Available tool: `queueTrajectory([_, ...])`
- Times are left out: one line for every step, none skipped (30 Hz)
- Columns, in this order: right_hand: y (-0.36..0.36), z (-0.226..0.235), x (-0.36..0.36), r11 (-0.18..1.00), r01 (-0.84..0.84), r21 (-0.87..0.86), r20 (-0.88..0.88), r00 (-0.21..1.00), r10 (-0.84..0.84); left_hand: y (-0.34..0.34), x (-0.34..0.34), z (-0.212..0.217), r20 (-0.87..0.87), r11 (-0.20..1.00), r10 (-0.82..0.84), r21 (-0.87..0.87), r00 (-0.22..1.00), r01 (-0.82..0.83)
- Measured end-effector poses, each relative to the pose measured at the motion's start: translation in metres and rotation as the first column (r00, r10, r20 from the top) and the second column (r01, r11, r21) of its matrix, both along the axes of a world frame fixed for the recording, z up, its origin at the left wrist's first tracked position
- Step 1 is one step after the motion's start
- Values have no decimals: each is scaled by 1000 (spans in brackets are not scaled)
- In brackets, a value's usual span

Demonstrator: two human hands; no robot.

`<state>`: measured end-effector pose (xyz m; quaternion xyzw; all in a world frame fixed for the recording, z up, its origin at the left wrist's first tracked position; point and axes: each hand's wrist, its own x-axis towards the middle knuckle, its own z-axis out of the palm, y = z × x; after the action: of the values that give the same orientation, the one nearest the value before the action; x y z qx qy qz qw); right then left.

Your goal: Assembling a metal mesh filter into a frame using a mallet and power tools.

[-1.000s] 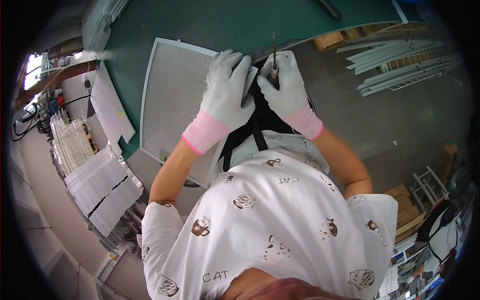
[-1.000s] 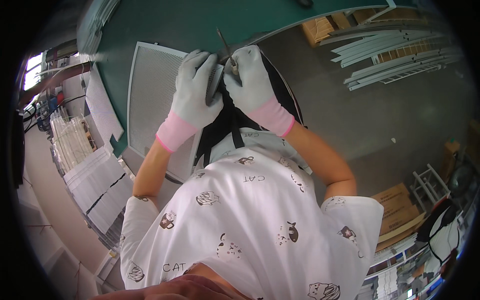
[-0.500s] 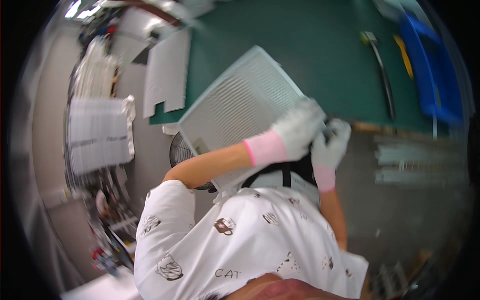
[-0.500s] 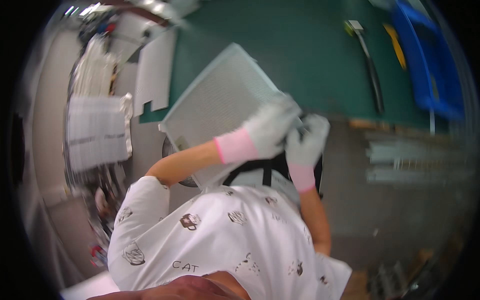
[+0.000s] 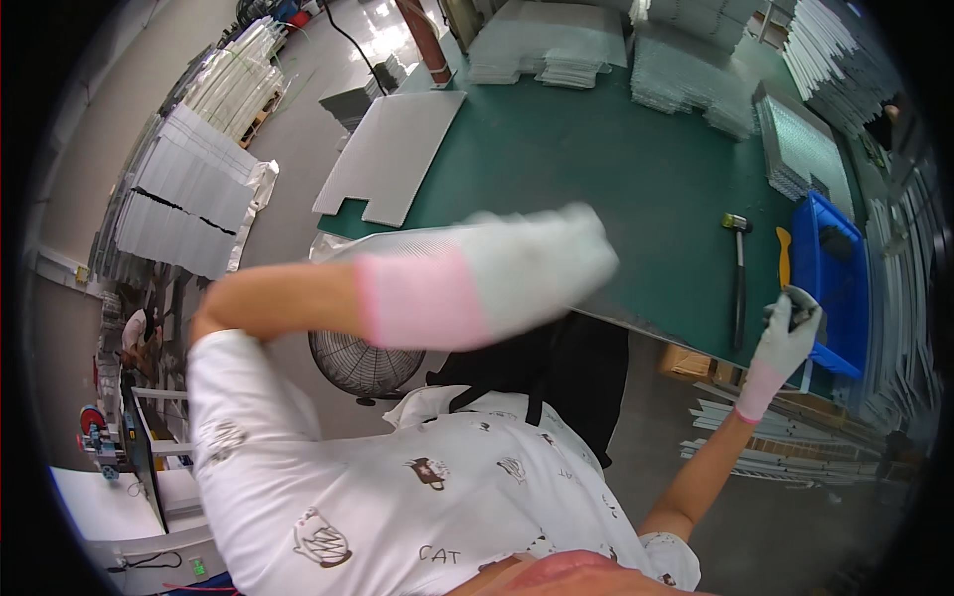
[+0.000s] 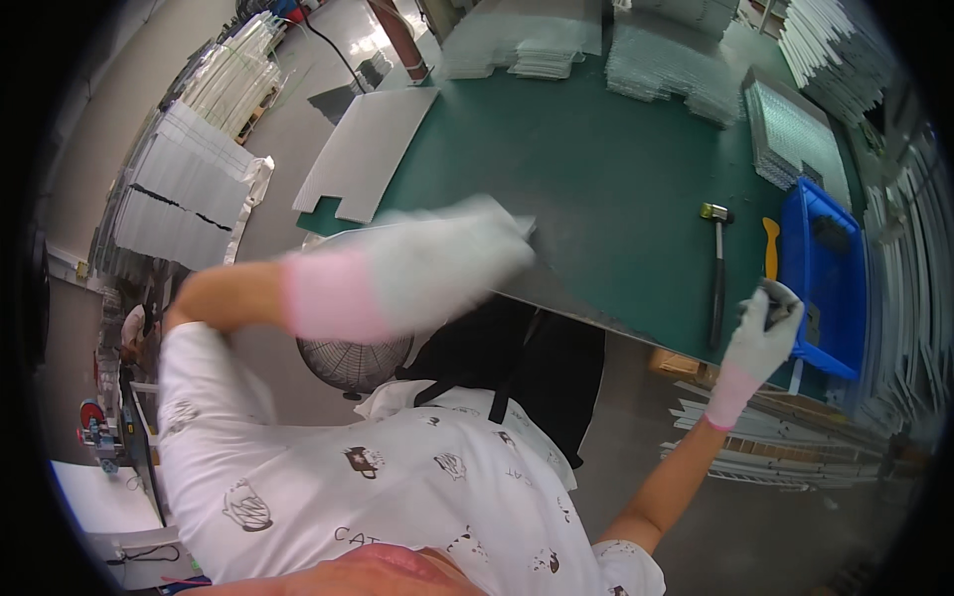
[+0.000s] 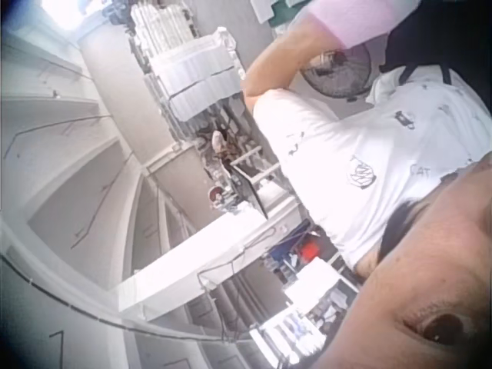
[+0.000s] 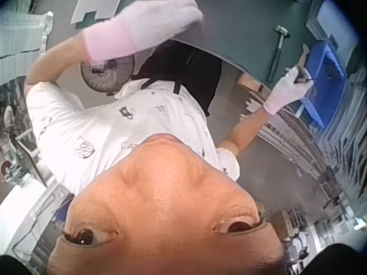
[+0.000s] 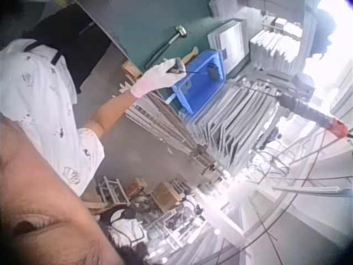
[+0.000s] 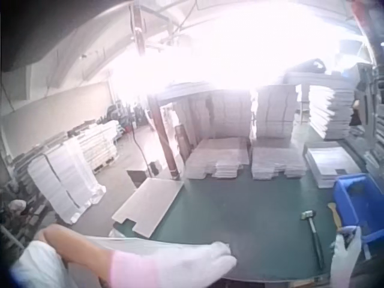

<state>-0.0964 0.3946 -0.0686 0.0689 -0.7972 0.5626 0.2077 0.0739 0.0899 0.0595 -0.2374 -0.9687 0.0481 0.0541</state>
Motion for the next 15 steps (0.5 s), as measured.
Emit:
queueTrajectory([-3, 6, 10, 998, -60, 21, 38, 998, 60, -13, -1, 19, 13, 975, 75, 208, 997, -76])
queueTrajectory([-8, 6, 20, 989, -139, -47, 111, 983, 144, -31, -8, 46, -1, 959, 26, 283, 1000, -25])
queueTrajectory([-15, 7, 30, 967, -216, -133, 161, 958, 236, -42, -4, 78, 130, 873, -5, 485, 992, -59])
queueTrajectory([-30, 14, 44, 940, -270, -209, 208, 927, 313, -47, 0, 94, 180, 763, 32, 631, 983, -141])
queueTrajectory([-37, 14, 54, 907, -342, -248, 185, 902, 390, -44, -9, 101, 89, 790, 73, 603, 993, -113])
queueTrajectory([-41, 14, 60, 901, -358, -244, 258, 872, 416, -42, -22, 100, 6, 817, 103, 570, 995, -88])
queueTrajectory([-45, 17, 67, 888, -390, -244, 329, 828, 454, -42, -34, 91, 73, 815, 96, 566, 993, -121])
queueTrajectory([-50, 17, 72, 885, -402, -236, 382, 798, 465, -38, -47, 75, 145, 815, 83, 560, 986, -151])
queueTrajectory([-51, 13, 77, 888, -404, -220, 393, 796, 460, -21, -57, 56, 311, 738, 131, 603, 941, -302])
queueTrajectory([-52, 6, 84, 896, -398, -199, 403, 800, 445, -5, -65, 35, 376, 719, 122, 604, 918, -343])
queueTrajectory([-48, 8, 91, 884, -451, -127, 440, 773, 457, 8, -71, 12, 443, 702, 110, 599, 890, -385])
queueTrajectory([-43, 3, 97, 863, -486, -137, 428, 757, 494, 10, -79, -20, 533, 611, 54, 651, 844, -450])
queueTrajectory([-38, -1, 104, 840, -521, -148, 414, 739, 531, 12, -84, -49, 615, 516, -7, 678, 789, -524])
queueTrajectory([-36, 5, 109, 830, -516, -212, 469, 691, 550, 17, -91, -67, 527, 609, 47, 658, 849, -442])
queueTrajectory([-34, 4, 115, 833, -529, -162, 454, 710, 539, 20, -97, -76, 561, 573, 33, 668, 827, -476])
